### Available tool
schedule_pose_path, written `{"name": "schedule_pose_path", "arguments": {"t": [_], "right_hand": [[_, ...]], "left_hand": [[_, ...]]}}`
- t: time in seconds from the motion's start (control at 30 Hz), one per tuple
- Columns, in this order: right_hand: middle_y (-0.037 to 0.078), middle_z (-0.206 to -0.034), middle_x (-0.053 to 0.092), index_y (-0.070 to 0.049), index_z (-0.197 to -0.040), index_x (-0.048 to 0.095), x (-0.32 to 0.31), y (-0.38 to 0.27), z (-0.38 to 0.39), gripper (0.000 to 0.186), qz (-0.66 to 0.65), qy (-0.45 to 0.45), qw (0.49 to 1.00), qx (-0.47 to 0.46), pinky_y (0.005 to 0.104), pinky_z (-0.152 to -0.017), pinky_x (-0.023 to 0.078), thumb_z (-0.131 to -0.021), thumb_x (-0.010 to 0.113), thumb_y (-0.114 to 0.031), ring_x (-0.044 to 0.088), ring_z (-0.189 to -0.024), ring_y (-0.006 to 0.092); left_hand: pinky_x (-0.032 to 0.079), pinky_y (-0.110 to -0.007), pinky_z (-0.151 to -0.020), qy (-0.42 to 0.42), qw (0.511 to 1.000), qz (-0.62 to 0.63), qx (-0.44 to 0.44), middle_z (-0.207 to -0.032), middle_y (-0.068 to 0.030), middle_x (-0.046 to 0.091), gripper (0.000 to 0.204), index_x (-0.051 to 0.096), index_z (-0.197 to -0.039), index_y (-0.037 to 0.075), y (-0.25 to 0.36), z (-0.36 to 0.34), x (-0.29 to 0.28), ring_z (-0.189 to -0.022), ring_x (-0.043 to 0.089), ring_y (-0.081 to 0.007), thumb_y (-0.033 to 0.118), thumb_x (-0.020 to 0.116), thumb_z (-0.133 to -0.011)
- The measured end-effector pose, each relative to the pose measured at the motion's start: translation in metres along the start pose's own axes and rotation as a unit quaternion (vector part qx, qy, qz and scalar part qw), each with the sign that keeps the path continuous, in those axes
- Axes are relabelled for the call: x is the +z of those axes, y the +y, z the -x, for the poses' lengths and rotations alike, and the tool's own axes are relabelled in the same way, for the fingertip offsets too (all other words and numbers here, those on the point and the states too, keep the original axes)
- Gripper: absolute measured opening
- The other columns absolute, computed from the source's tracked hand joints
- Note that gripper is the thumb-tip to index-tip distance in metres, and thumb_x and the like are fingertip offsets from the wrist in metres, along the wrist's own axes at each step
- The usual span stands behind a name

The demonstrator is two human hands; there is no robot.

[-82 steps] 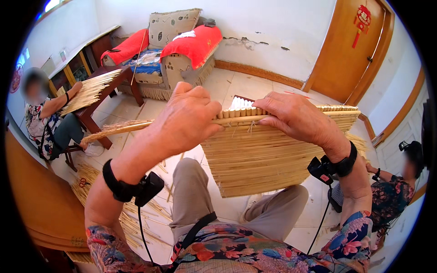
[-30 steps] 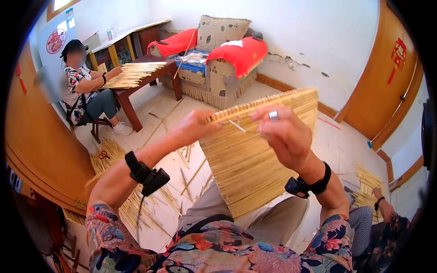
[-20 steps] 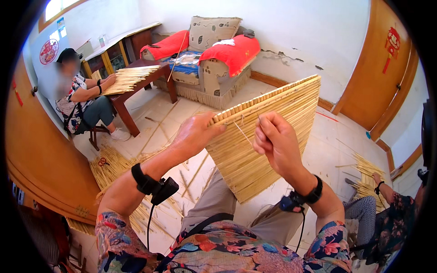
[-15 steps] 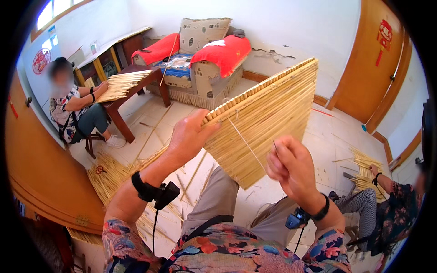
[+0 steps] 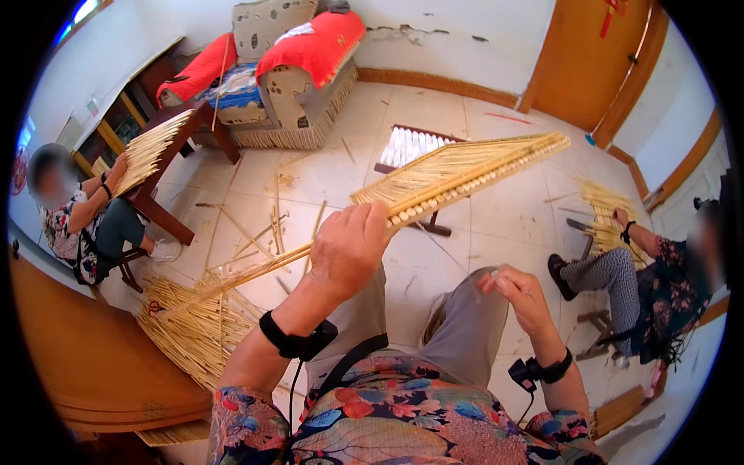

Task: The person weaves thin bamboo strips into a flat panel using a needle-like tool and white thread. They repeatedly pass the needle through the strip edges to secure the weave, rotating the panel as needed.

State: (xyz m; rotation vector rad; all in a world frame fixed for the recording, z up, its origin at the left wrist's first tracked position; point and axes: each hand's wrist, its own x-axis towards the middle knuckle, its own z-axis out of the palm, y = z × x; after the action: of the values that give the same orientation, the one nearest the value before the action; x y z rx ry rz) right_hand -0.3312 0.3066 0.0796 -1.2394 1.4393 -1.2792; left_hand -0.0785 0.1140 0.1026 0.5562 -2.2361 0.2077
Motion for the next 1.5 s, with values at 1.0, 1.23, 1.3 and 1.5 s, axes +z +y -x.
{"name": "schedule_pose_path", "arguments": {"t": [1.0,1.23,1.3,1.5], "right_hand": [[0.008,-0.091,0.061,-0.003,-0.083,0.059,0.061,-0.017,-0.081,0.009,-0.203,-0.053,0.971,-0.117,0.0284,-0.080,0.045,-0.086,0.067,-0.004,0.056,-0.087,0.0136],[0.012,-0.094,0.061,-0.004,-0.085,0.055,0.078,-0.043,-0.104,0.008,-0.252,-0.037,0.888,-0.384,0.0358,-0.094,0.042,-0.086,0.059,0.002,0.056,-0.093,0.0213],[0.008,-0.087,0.061,-0.004,-0.085,0.055,0.084,-0.047,-0.113,0.007,-0.318,-0.069,0.873,-0.364,0.0340,-0.089,0.045,-0.091,0.056,0.000,0.057,-0.085,0.0171],[-0.002,-0.082,0.055,-0.003,-0.090,0.059,0.106,-0.068,-0.101,0.009,-0.278,0.011,0.928,-0.249,0.0206,-0.068,0.041,-0.097,0.060,-0.009,0.047,-0.073,0.0042]], "left_hand": [[0.049,-0.040,-0.070,-0.054,0.993,0.046,-0.090,-0.094,-0.0143,0.060,0.044,0.060,-0.114,0.000,0.016,-0.031,-0.017,-0.084,0.061,-0.0327,0.005,0.078,-0.073],[0.047,-0.040,-0.064,-0.029,0.999,0.008,-0.036,-0.086,-0.0123,0.054,0.044,0.059,-0.112,0.001,0.003,-0.059,-0.013,-0.079,0.057,-0.0314,0.010,0.077,-0.074],[0.048,-0.040,-0.064,-0.020,0.999,-0.022,-0.021,-0.086,-0.0123,0.054,0.045,0.058,-0.113,0.001,0.000,-0.063,-0.009,-0.079,0.057,-0.0313,0.011,0.077,-0.074],[0.049,-0.042,-0.066,-0.025,0.998,-0.059,-0.028,-0.087,-0.0127,0.054,0.043,0.056,-0.114,0.002,-0.004,-0.061,-0.007,-0.080,0.058,-0.0322,0.011,0.075,-0.076]]}}
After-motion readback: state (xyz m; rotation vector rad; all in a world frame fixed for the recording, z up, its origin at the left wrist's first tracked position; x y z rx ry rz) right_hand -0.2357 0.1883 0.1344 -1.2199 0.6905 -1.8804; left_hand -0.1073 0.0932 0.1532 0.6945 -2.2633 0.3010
